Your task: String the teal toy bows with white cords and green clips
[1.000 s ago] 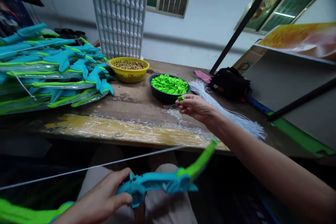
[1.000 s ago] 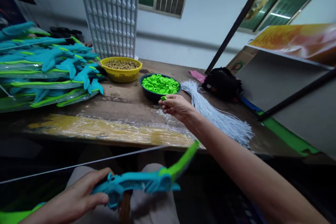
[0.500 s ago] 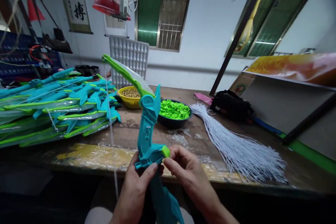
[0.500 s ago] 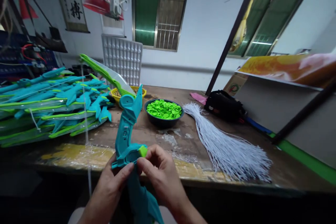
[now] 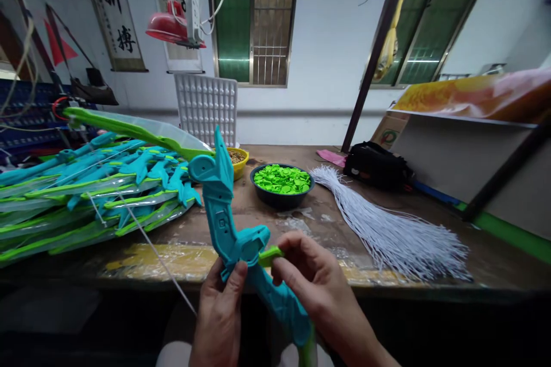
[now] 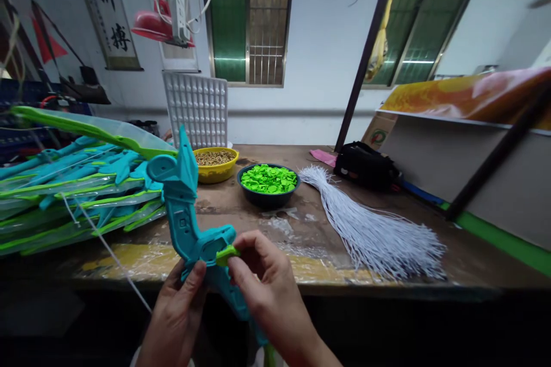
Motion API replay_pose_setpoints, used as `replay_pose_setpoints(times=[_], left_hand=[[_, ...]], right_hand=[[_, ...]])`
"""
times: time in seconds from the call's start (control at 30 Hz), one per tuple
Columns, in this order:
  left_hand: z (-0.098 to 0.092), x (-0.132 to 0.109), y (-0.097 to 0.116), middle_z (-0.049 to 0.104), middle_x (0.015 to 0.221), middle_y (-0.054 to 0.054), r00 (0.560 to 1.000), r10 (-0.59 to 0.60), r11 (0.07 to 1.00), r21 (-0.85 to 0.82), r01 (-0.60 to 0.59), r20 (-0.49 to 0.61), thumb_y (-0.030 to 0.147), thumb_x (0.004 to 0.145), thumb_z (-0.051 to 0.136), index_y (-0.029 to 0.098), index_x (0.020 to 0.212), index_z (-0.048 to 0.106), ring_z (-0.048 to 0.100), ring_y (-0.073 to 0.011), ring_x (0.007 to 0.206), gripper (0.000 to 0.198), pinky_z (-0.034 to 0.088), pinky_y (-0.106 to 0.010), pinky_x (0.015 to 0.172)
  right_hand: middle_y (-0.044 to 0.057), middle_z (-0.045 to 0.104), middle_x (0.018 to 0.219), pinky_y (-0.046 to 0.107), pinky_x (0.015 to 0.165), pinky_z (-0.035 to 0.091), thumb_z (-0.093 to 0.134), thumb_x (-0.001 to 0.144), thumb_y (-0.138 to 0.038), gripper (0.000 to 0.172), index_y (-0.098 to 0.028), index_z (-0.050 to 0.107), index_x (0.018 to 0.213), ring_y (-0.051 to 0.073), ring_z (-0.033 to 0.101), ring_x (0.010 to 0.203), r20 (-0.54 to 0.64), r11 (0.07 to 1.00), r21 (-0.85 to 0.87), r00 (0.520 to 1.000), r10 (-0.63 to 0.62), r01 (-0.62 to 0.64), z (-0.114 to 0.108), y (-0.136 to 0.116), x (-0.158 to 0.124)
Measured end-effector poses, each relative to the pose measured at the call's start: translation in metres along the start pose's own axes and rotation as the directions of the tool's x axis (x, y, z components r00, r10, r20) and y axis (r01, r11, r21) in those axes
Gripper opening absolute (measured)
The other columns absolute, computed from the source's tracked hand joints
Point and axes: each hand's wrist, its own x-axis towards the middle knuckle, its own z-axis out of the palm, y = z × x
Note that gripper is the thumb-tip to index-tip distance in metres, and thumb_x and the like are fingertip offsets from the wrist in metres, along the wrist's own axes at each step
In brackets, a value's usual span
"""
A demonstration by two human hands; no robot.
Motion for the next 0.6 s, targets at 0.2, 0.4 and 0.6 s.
replay_pose_setpoints(times=[0.2, 0.4, 0.6], left_hand=[[-0.003, -0.009, 0.009, 0.077, 0.115, -0.010, 0.990, 0.007, 0.988, 0.149, -0.028, 0.138, 0.046, 0.079, 0.082, 0.020, 0.123, 0.072, 0.069, -0.0294, 0.107, 0.052, 0.057, -0.033, 0.087], [-0.001, -0.019, 0.011, 0.078, 0.108, -0.007, 0.993, 0.039, 0.970, 0.235, -0.064, 0.107, 0.047, 0.076, 0.083, 0.022, 0.117, 0.076, 0.070, -0.0233, 0.089, 0.049, 0.055, -0.027, 0.076], [-0.001, -0.019, 0.001, 0.077, 0.111, -0.007, 0.991, 0.008, 0.981, 0.191, -0.033, 0.132, 0.045, 0.078, 0.083, 0.023, 0.121, 0.073, 0.070, -0.0241, 0.094, 0.050, 0.054, -0.028, 0.080]], right_hand=[[0.004, 0.068, 0.088, 0.029, 0.074, 0.052, 0.071, 0.089, -0.042, 0.025, -0.019, 0.066, 0.097, 0.018, 0.063, 0.080, -0.031, 0.988, 0.135, 0.996, 0.084, -0.079, 0.008, 0.005, -0.005], [0.009, 0.062, 0.114, 0.035, 0.096, 0.046, 0.065, 0.091, -0.035, 0.015, -0.021, 0.068, 0.086, 0.024, 0.059, 0.110, -0.208, 0.978, -0.161, 0.964, -0.164, 0.131, 0.011, 0.003, -0.008], [0.008, 0.049, 0.145, 0.044, 0.113, 0.032, 0.065, 0.092, -0.038, 0.018, -0.022, 0.070, 0.087, 0.030, 0.047, 0.134, -0.257, 0.997, -0.069, 0.965, -0.047, 0.030, 0.016, 0.012, -0.010]])
